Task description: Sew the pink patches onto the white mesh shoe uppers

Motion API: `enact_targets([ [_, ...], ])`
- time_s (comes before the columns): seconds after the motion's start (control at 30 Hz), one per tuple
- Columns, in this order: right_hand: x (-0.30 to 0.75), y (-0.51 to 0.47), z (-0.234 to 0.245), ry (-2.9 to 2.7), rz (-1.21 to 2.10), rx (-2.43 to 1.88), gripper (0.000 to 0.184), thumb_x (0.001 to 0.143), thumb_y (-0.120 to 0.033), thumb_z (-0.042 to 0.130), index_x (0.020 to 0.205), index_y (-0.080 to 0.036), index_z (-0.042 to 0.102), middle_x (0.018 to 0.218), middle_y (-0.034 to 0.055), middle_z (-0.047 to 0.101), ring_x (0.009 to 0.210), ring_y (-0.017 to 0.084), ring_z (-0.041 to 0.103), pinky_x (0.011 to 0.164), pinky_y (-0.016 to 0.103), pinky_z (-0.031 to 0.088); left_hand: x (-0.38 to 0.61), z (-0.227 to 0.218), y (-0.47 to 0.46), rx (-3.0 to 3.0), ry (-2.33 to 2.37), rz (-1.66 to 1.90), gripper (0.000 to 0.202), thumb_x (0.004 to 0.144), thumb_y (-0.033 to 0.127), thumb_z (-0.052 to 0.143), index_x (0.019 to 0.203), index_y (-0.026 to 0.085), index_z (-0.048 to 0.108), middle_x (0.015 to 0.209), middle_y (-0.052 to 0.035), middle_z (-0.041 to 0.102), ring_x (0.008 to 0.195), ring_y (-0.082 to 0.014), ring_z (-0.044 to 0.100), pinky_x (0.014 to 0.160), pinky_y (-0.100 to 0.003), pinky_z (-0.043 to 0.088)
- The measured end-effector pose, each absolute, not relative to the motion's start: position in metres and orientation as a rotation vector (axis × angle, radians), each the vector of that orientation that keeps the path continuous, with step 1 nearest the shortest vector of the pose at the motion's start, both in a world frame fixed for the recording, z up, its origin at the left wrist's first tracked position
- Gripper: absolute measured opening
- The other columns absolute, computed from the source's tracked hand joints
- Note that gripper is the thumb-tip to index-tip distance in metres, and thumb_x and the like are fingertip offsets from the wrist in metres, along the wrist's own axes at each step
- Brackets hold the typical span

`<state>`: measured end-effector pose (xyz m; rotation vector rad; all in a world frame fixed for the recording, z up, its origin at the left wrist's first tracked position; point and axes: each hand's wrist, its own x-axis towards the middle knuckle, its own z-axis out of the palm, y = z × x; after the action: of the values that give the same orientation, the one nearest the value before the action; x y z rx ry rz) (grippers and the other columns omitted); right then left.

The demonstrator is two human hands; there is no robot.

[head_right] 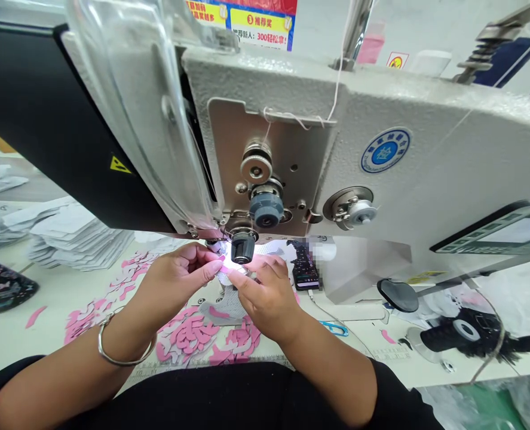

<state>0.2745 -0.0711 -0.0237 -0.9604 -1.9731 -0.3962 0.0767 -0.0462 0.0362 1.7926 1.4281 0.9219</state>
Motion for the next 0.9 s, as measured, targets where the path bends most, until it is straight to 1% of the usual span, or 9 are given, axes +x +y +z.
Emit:
enact_targets([
  [0.13, 0.2751, -0.0720, -0.0230, -1.988, -0.402, -0.954, 0.045, 0.085, -0.002, 0.059, 0.123, -0.027, 0.061, 0.111, 0.0080, 0.064, 0.105, 0.024, 0.063, 0.088, 0.042, 0.051, 0.0779, 0.0367, -0.0470, 1.799, 1.450, 0.925, 0.020, 0.084, 0.044, 0.067, 0.086, 0.024, 0.068, 0.082, 0.0027, 0.071, 0.068, -0.0151, 0.062, 0.065, -0.027, 0.046],
  [0.33, 0.2754, -0.0739, -0.0228, -1.991, -0.399, -0.943, 0.050, 0.085, -0.003, 0.058, 0.128, -0.029, 0.059, 0.112, 0.0075, 0.063, 0.107, 0.024, 0.061, 0.090, 0.042, 0.051, 0.0781, 0.0383, -0.0479, 1.800, 1.442, 0.922, 0.019, 0.084, 0.043, 0.066, 0.088, 0.024, 0.068, 0.083, 0.0031, 0.071, 0.069, -0.0156, 0.062, 0.066, -0.028, 0.047],
  [0.53, 0.2745, -0.0722, -0.0243, -1.996, -0.405, -0.986, 0.044, 0.087, -0.005, 0.058, 0.124, -0.028, 0.062, 0.111, 0.0072, 0.064, 0.105, 0.023, 0.061, 0.092, 0.043, 0.049, 0.0774, 0.0365, -0.0473, 1.807, 1.419, 0.918, 0.021, 0.085, 0.043, 0.065, 0.090, 0.024, 0.068, 0.085, 0.0012, 0.071, 0.072, -0.0175, 0.063, 0.070, -0.031, 0.049],
  [0.63, 0.2725, -0.0707, -0.0248, -1.984, -0.409, -1.008, 0.041, 0.088, -0.010, 0.061, 0.123, -0.030, 0.063, 0.109, 0.0063, 0.065, 0.103, 0.023, 0.062, 0.092, 0.042, 0.048, 0.0776, 0.0356, -0.0457, 1.870, 1.419, 0.946, 0.022, 0.085, 0.044, 0.066, 0.091, 0.023, 0.068, 0.090, -0.0015, 0.069, 0.079, -0.0197, 0.063, 0.074, -0.033, 0.050],
  [0.73, 0.2699, -0.0691, -0.0253, -1.966, -0.423, -1.007, 0.037, 0.087, -0.011, 0.063, 0.120, -0.029, 0.064, 0.105, 0.0054, 0.066, 0.099, 0.022, 0.062, 0.090, 0.041, 0.048, 0.0781, 0.0374, -0.0446, 2.008, 1.445, 1.038, 0.020, 0.084, 0.043, 0.066, 0.084, 0.022, 0.068, 0.100, -0.0051, 0.065, 0.093, -0.0233, 0.062, 0.085, -0.036, 0.048],
  [0.77, 0.2693, -0.0687, -0.0252, -1.958, -0.431, -1.005, 0.036, 0.087, -0.011, 0.063, 0.119, -0.029, 0.065, 0.104, 0.0052, 0.066, 0.098, 0.022, 0.063, 0.089, 0.040, 0.048, 0.0782, 0.0386, -0.0445, 2.037, 1.445, 1.054, 0.020, 0.084, 0.042, 0.065, 0.083, 0.022, 0.068, 0.101, -0.0055, 0.064, 0.095, -0.0235, 0.061, 0.087, -0.036, 0.048],
  [0.83, 0.2689, -0.0685, -0.0246, -1.950, -0.433, -0.999, 0.035, 0.088, -0.011, 0.062, 0.117, -0.029, 0.065, 0.105, 0.0052, 0.066, 0.098, 0.022, 0.062, 0.089, 0.040, 0.048, 0.0777, 0.0407, -0.0446, 2.022, 1.411, 1.031, 0.018, 0.085, 0.040, 0.064, 0.085, 0.022, 0.067, 0.100, -0.0047, 0.063, 0.090, -0.0215, 0.060, 0.085, -0.035, 0.047],
  [0.9, 0.2696, -0.0690, -0.0235, -1.953, -0.413, -0.986, 0.033, 0.089, -0.010, 0.060, 0.116, -0.029, 0.066, 0.107, 0.0057, 0.065, 0.100, 0.021, 0.062, 0.090, 0.040, 0.048, 0.0767, 0.0412, -0.0449, 1.920, 1.357, 0.969, 0.017, 0.085, 0.039, 0.063, 0.085, 0.022, 0.065, 0.095, -0.0029, 0.063, 0.078, -0.0179, 0.058, 0.075, -0.032, 0.048],
])
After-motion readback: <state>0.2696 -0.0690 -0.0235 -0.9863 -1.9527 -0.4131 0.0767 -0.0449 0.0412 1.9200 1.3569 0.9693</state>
